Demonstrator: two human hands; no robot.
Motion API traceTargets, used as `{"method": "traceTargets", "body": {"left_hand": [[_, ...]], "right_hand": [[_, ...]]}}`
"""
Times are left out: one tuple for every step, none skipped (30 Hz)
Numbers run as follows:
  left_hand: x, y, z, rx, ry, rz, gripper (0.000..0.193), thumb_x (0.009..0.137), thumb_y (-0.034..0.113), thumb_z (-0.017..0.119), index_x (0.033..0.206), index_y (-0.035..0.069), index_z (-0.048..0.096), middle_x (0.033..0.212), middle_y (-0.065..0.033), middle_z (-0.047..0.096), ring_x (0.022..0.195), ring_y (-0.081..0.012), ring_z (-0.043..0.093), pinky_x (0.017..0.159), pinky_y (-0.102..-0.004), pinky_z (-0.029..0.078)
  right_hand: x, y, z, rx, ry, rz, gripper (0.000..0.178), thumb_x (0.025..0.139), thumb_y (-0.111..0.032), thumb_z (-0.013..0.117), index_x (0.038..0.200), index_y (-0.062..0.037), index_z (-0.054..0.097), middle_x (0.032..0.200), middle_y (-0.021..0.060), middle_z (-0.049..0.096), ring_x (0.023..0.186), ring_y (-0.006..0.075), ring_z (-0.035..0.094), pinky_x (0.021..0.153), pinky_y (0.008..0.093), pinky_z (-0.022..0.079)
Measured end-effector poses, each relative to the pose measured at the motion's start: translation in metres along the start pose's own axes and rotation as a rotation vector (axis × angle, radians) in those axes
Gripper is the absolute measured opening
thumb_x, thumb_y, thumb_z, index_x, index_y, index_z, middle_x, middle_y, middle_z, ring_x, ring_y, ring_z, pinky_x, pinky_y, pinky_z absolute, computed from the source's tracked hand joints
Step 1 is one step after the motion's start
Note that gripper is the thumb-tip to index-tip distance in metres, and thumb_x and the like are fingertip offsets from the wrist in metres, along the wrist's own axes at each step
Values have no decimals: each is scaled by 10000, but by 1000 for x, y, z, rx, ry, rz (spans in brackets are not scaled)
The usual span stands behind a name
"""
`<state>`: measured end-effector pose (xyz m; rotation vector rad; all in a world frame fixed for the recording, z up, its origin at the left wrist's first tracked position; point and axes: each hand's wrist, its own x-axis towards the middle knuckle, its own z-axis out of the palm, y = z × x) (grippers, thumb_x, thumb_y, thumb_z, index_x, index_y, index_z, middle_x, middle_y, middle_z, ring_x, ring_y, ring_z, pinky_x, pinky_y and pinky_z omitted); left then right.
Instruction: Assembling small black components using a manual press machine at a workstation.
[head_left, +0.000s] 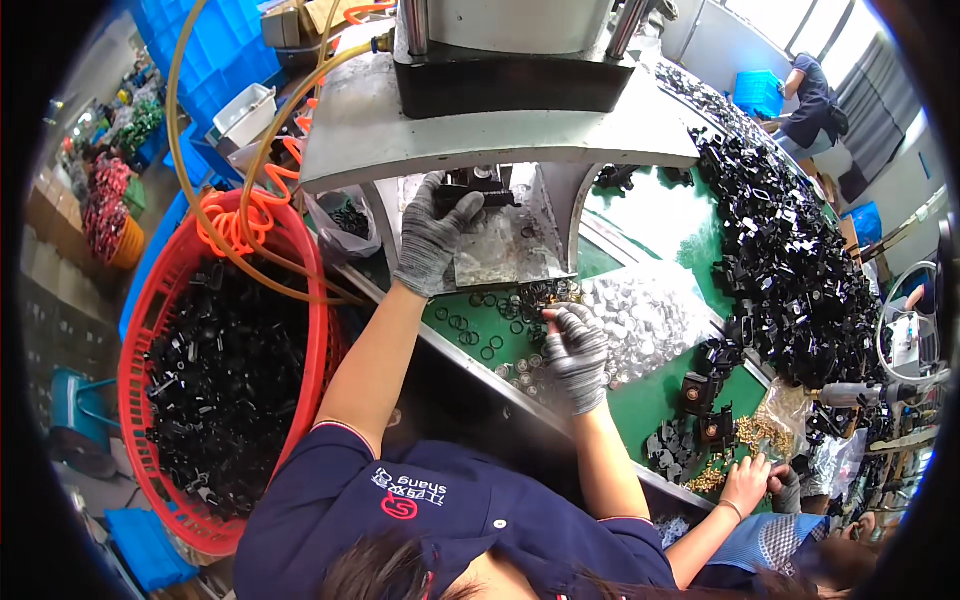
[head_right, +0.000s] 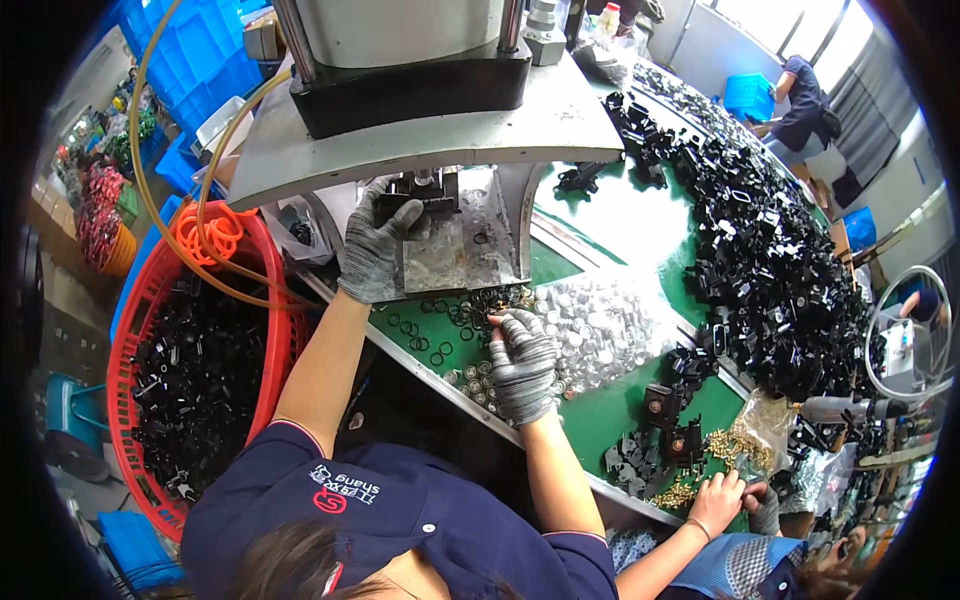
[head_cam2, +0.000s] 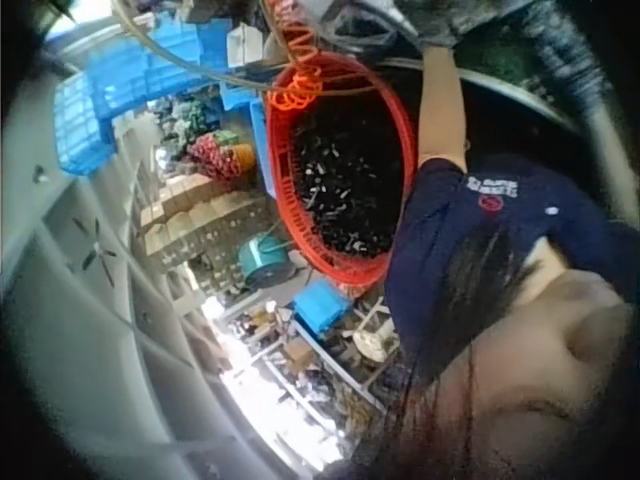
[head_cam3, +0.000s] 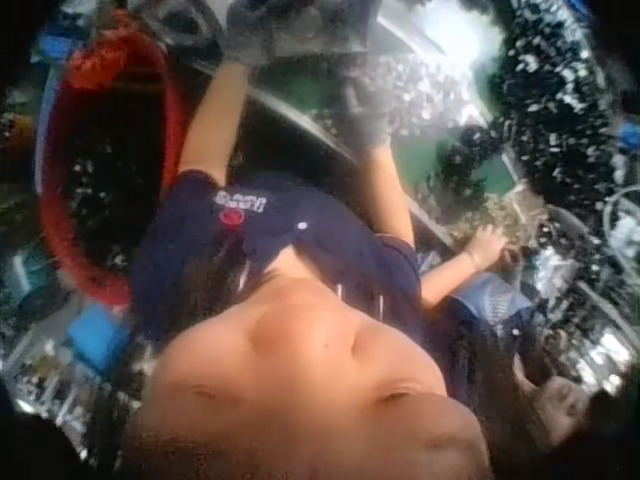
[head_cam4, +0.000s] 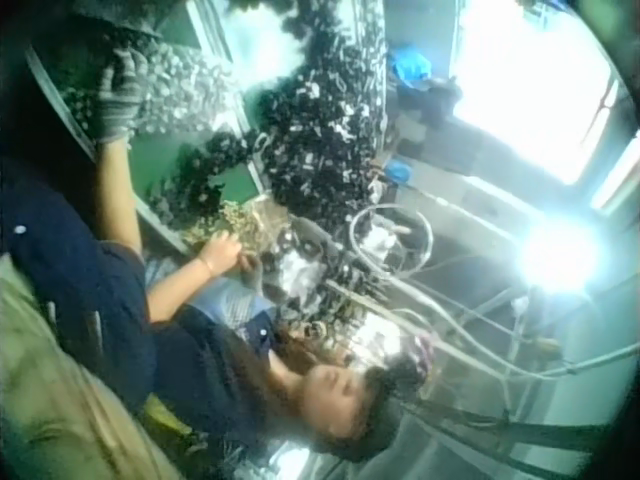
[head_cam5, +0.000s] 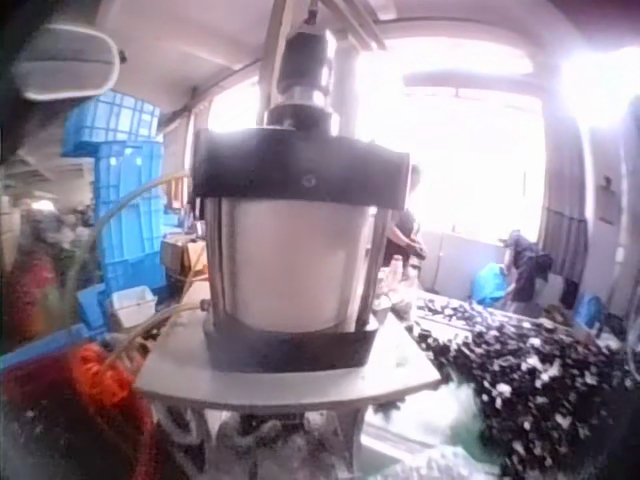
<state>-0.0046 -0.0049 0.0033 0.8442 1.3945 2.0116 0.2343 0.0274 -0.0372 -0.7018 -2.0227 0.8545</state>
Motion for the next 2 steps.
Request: {"method": "traceTargets", "body": {"left_hand": [[1, -1, -1, 36, 4, -9, 494, 872, 145, 724, 1300, 45, 500, 1021, -69, 628, 785, -142, 647, 691, -269, 580], [2, -5, -2, 19, -3, -6, 501, 865, 156, 734, 1307, 88, 508, 1035, -70, 625, 805, -148, 650, 681, -258, 577]], "right_hand": [[0, -2, 0, -21, -16, -11, 128, 843, -7, 615, 954, -15, 680, 962, 148, 646, 871, 311, 635, 797, 374, 502], [-1, 0, 0, -1, -37, 7, 145, 846, -12, 613, 973, -25, 681, 985, 155, 644, 896, 312, 633, 808, 376, 501]]}}
